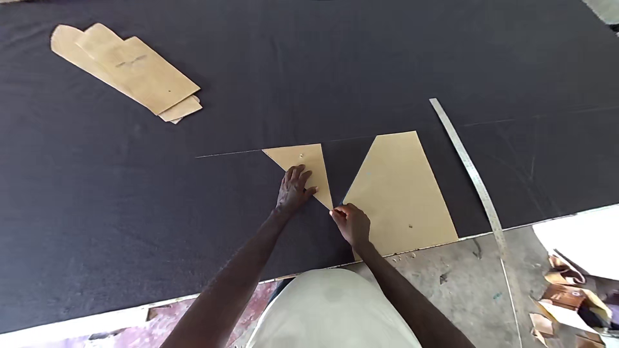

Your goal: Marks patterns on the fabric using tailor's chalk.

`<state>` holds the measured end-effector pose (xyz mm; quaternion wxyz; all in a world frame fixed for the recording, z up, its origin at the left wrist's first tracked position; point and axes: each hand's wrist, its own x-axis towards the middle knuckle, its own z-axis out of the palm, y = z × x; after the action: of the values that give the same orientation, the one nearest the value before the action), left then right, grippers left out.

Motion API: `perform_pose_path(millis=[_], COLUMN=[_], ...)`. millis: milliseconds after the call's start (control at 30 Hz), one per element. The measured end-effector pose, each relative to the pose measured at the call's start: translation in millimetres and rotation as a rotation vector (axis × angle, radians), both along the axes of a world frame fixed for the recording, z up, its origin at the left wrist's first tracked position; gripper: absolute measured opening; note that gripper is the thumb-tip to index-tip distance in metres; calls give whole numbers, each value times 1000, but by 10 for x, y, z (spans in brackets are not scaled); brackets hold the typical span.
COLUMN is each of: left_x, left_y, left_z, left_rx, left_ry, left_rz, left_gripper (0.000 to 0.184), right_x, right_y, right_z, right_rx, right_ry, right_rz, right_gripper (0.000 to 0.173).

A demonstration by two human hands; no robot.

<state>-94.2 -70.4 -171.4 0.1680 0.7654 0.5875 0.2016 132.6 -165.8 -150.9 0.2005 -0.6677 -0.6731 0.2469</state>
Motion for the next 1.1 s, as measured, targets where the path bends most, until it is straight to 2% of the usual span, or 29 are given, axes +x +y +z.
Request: perform_pose_path(millis=[67,167,267,367,500,567,767,967,1100], left_x=[36,92,168,227,258,263,250,214,119], left_y=[10,11,-5,-4,12,27,69,228,416], left_z=[57,184,301,330,360,367,388,534,639], left_rx=[-39,-144,-266,-313,-340,-345,-320,-322,-365], left_ry=[38,101,176,212,233,242,256,284,280], left_rz=[7,13,4,4,16,14,-5,-59,-128], left_gripper=[56,63,90,104,103,103,96,72,43], right_x=[128,308,384,257,48,-36,-66,-64,-245], right_y=[145,273,364,432,507,502,404,353,450], right_z=[218,437,509,424,270,249,238,131,74], right_rx=[-241,-356,-384,-360,-115,-38,-2,99,212], right_ry=[263,729,829,729,353,287,79,69,44], right_rz=[-25,-69,-28,34,178,204,239,237,279], right_gripper=[39,35,45,36,16,14,17,17,15])
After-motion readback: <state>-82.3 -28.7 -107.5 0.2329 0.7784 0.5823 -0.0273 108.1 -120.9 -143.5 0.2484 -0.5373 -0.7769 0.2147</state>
